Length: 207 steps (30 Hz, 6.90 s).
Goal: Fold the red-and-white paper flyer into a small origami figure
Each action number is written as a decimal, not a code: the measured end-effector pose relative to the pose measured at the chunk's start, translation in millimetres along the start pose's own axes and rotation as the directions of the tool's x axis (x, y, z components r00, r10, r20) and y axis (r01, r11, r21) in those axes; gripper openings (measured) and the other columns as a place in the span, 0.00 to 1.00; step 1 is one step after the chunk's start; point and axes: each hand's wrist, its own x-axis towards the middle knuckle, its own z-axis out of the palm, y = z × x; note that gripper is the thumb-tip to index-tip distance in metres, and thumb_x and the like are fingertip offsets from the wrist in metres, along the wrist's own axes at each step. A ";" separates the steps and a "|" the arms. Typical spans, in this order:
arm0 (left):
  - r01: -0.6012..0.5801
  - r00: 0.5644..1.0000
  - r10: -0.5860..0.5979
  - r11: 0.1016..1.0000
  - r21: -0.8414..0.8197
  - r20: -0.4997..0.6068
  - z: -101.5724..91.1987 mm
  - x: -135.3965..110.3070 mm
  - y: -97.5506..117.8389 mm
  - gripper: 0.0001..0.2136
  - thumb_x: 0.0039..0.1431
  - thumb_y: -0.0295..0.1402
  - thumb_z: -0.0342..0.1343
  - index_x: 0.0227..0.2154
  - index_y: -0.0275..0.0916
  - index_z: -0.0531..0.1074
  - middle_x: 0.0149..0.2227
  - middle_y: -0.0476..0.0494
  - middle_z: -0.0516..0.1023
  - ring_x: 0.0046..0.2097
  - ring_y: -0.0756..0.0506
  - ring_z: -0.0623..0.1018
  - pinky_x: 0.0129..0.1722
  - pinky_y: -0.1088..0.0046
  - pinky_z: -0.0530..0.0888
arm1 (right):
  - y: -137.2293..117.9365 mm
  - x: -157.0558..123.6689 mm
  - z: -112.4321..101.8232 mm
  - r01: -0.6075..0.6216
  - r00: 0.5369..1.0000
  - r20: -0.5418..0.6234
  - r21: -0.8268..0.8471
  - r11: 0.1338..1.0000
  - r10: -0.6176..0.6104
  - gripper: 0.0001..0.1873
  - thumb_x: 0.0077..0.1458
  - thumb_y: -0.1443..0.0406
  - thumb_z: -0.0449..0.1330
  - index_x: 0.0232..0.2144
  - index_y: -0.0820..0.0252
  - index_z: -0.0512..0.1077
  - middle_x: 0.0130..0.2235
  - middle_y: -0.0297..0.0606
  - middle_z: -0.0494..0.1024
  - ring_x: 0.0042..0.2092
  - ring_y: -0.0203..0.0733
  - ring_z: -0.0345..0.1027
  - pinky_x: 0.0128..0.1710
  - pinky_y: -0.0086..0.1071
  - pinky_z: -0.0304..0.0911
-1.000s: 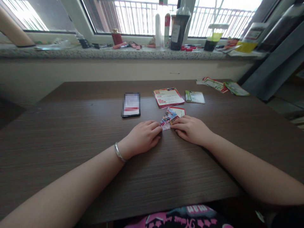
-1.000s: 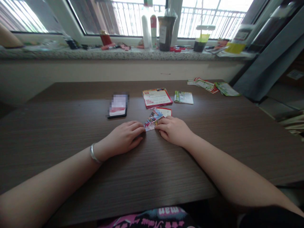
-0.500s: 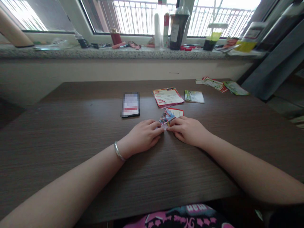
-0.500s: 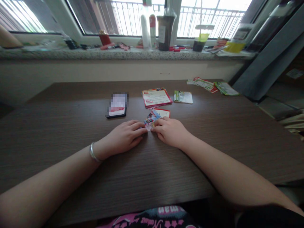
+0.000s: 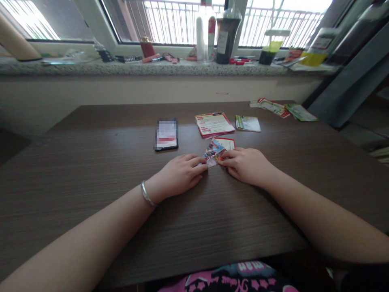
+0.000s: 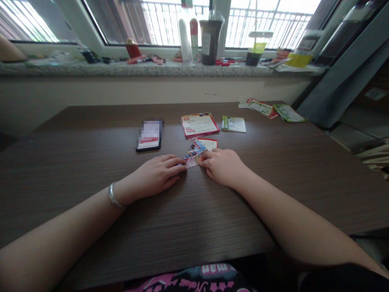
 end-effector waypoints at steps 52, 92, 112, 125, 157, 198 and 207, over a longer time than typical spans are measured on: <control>0.027 0.987 -0.018 0.998 -0.053 0.157 -21.1 -15.7 -18.8 0.18 0.58 0.23 0.49 0.48 0.44 0.74 0.49 0.44 0.75 0.48 0.44 0.76 0.51 0.65 0.72 | -10.3 3.3 15.5 0.127 0.990 -0.074 0.116 0.985 -0.119 0.20 0.63 0.65 0.49 0.55 0.55 0.70 0.58 0.36 0.72 0.56 0.46 0.66 0.54 0.42 0.65; -0.046 0.999 0.045 0.995 -0.085 -0.008 -3.6 -8.1 -10.8 0.14 0.63 0.31 0.51 0.50 0.38 0.71 0.56 0.43 0.72 0.56 0.40 0.70 0.57 0.59 0.69 | -12.1 6.7 6.7 0.128 0.992 -0.033 0.119 0.985 -0.125 0.18 0.57 0.68 0.54 0.50 0.57 0.71 0.49 0.44 0.74 0.48 0.49 0.65 0.47 0.41 0.63; -0.036 0.999 0.033 0.993 -0.114 -0.021 0.4 -7.6 -11.2 0.12 0.62 0.31 0.51 0.48 0.38 0.71 0.55 0.41 0.73 0.55 0.40 0.71 0.55 0.59 0.70 | 16.3 -8.7 -7.1 -0.096 0.992 0.098 0.142 0.985 0.083 0.14 0.58 0.67 0.51 0.35 0.52 0.77 0.45 0.35 0.79 0.46 0.43 0.71 0.42 0.34 0.63; 0.000 1.000 0.000 0.984 -0.176 0.000 2.9 -11.0 -12.2 0.09 0.61 0.30 0.53 0.44 0.37 0.71 0.55 0.40 0.72 0.56 0.42 0.70 0.56 0.60 0.69 | 26.1 -15.7 -7.2 -0.086 0.993 0.078 0.040 0.996 0.083 0.14 0.56 0.68 0.52 0.30 0.53 0.79 0.40 0.35 0.80 0.38 0.40 0.72 0.33 0.32 0.61; 0.118 0.993 -0.115 0.987 -0.109 0.034 -1.4 -6.1 6.4 0.29 0.61 0.43 0.54 0.62 0.39 0.58 0.65 0.35 0.59 0.65 0.37 0.59 0.64 0.51 0.55 | -0.2 -4.7 2.9 0.035 0.997 -0.080 0.200 0.979 -0.020 0.19 0.63 0.62 0.50 0.50 0.60 0.74 0.52 0.39 0.77 0.52 0.48 0.67 0.53 0.41 0.63; 0.144 0.990 -0.144 0.990 -0.005 0.003 -3.0 -7.0 9.0 0.19 0.64 0.43 0.50 0.55 0.46 0.67 0.50 0.41 0.71 0.52 0.39 0.70 0.60 0.50 0.60 | 7.4 -0.1 13.8 -0.067 0.976 -0.152 0.463 0.884 0.154 0.13 0.62 0.62 0.51 0.39 0.60 0.75 0.41 0.42 0.78 0.46 0.46 0.69 0.49 0.42 0.64; 0.153 0.988 -0.154 0.988 -0.026 0.001 -1.9 -6.2 8.0 0.19 0.64 0.43 0.49 0.56 0.45 0.67 0.50 0.40 0.70 0.52 0.39 0.69 0.60 0.51 0.60 | 6.7 -0.2 16.9 0.043 0.989 -0.147 0.422 0.906 0.021 0.08 0.58 0.66 0.55 0.34 0.58 0.75 0.41 0.41 0.77 0.46 0.44 0.69 0.49 0.41 0.64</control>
